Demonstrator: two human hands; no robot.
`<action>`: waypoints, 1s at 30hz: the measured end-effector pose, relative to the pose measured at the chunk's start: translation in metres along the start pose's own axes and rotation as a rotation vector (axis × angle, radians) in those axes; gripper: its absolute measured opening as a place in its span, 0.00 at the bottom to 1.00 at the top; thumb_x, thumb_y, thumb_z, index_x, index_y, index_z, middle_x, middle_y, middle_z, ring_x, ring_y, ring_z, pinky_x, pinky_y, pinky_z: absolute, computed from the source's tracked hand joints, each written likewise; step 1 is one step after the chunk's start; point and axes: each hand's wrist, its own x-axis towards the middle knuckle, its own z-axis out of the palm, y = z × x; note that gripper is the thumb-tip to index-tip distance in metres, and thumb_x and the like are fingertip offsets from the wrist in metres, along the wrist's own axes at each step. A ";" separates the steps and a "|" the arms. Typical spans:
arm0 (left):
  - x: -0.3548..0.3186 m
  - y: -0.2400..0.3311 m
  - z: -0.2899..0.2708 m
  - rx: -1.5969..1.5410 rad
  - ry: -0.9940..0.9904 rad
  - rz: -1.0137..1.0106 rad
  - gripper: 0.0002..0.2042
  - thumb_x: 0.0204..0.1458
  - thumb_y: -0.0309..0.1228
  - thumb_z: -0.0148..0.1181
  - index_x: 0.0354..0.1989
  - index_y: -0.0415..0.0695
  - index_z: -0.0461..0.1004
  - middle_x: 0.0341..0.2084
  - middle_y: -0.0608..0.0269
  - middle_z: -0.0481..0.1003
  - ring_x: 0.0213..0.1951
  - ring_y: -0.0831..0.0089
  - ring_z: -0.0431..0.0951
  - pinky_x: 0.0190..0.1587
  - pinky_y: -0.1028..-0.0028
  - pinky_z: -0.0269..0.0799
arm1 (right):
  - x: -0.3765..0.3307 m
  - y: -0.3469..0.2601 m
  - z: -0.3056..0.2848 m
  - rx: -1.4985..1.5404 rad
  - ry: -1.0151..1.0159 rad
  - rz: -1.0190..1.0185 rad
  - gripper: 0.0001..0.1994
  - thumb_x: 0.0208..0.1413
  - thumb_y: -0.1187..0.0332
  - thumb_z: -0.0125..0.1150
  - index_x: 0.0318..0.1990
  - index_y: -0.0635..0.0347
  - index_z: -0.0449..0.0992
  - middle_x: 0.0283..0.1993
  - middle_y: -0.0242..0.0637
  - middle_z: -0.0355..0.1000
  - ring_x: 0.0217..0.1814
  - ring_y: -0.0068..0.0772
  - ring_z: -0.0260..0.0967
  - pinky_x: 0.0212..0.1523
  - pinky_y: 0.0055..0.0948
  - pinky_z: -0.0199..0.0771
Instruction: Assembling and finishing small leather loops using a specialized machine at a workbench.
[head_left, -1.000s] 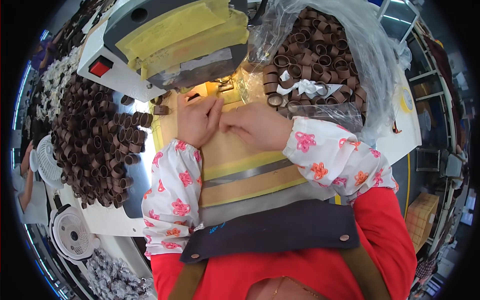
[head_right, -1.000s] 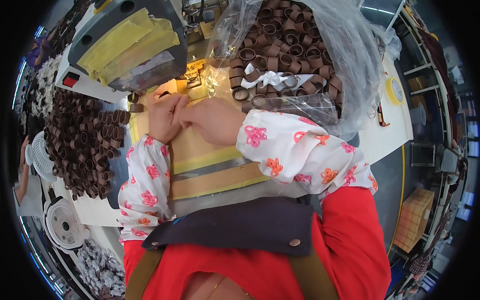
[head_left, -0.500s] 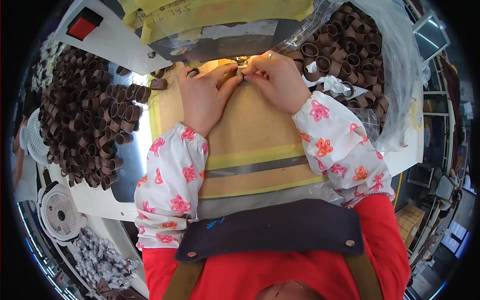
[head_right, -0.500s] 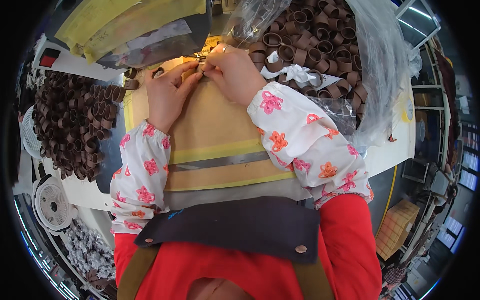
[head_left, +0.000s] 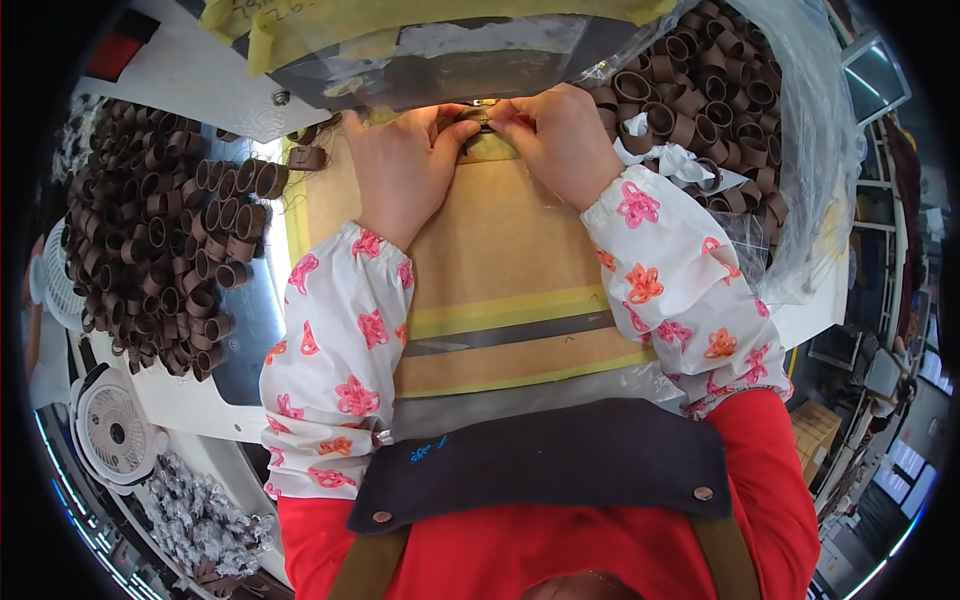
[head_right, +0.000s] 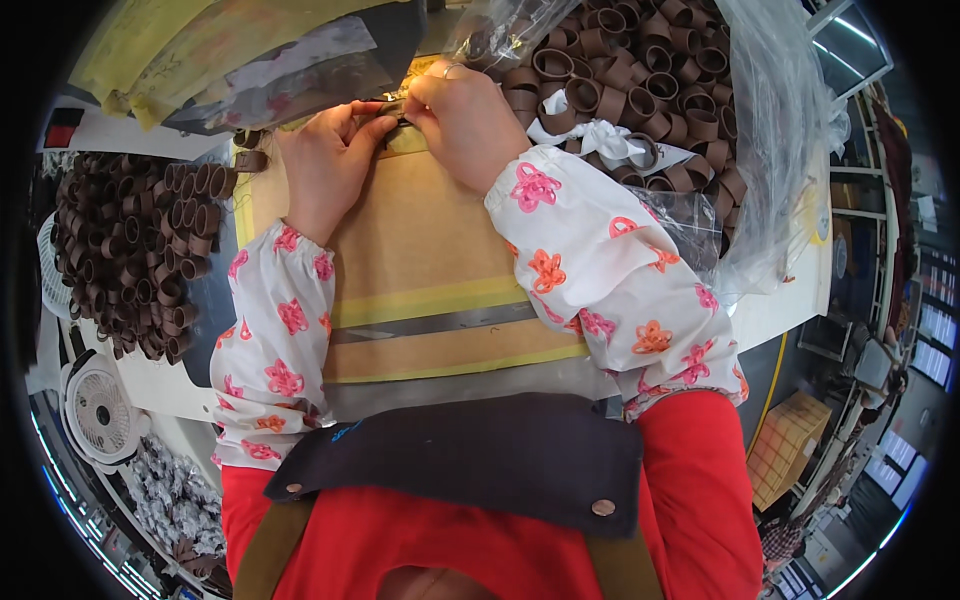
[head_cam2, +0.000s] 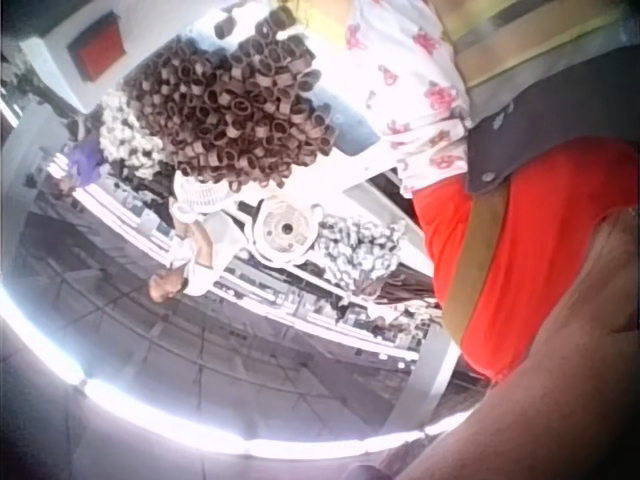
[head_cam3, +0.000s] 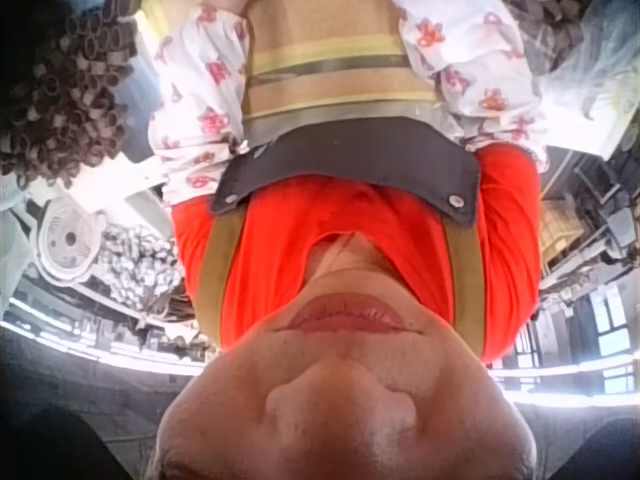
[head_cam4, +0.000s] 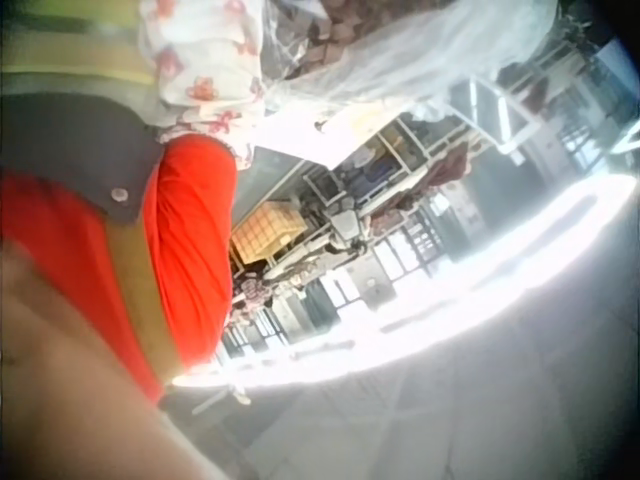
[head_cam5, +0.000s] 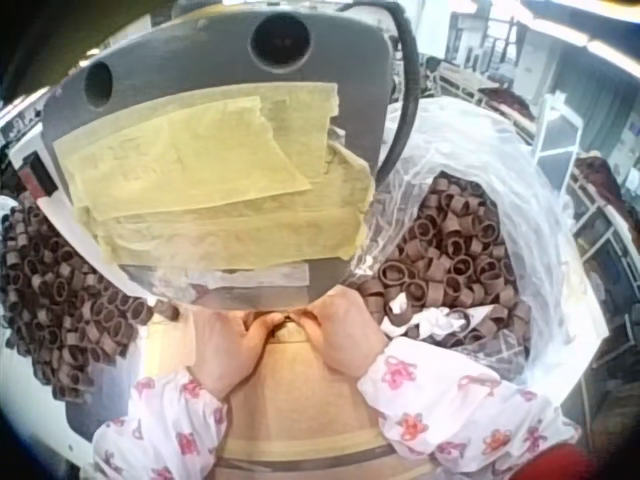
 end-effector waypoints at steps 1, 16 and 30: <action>0.000 0.000 0.000 -0.025 0.010 0.017 0.11 0.45 0.37 0.59 0.29 0.41 0.76 0.10 0.66 0.67 0.15 0.77 0.64 0.26 0.74 0.54 | 0.000 -0.001 0.000 0.006 -0.005 0.009 0.04 0.41 0.75 0.56 0.24 0.66 0.72 0.23 0.46 0.67 0.26 0.44 0.67 0.28 0.34 0.67; 0.003 0.000 0.002 0.050 0.019 0.023 0.12 0.45 0.43 0.57 0.26 0.48 0.76 0.12 0.69 0.72 0.17 0.69 0.70 0.44 0.59 0.51 | 0.001 0.002 0.000 -0.161 -0.031 0.011 0.06 0.42 0.70 0.56 0.23 0.64 0.74 0.14 0.43 0.64 0.19 0.43 0.64 0.24 0.34 0.64; 0.001 0.001 -0.002 0.024 0.022 0.010 0.11 0.44 0.41 0.58 0.25 0.47 0.76 0.09 0.69 0.68 0.16 0.70 0.68 0.48 0.59 0.50 | 0.001 -0.008 0.000 -0.276 -0.046 0.068 0.05 0.41 0.66 0.58 0.25 0.56 0.75 0.21 0.37 0.67 0.27 0.39 0.67 0.26 0.35 0.66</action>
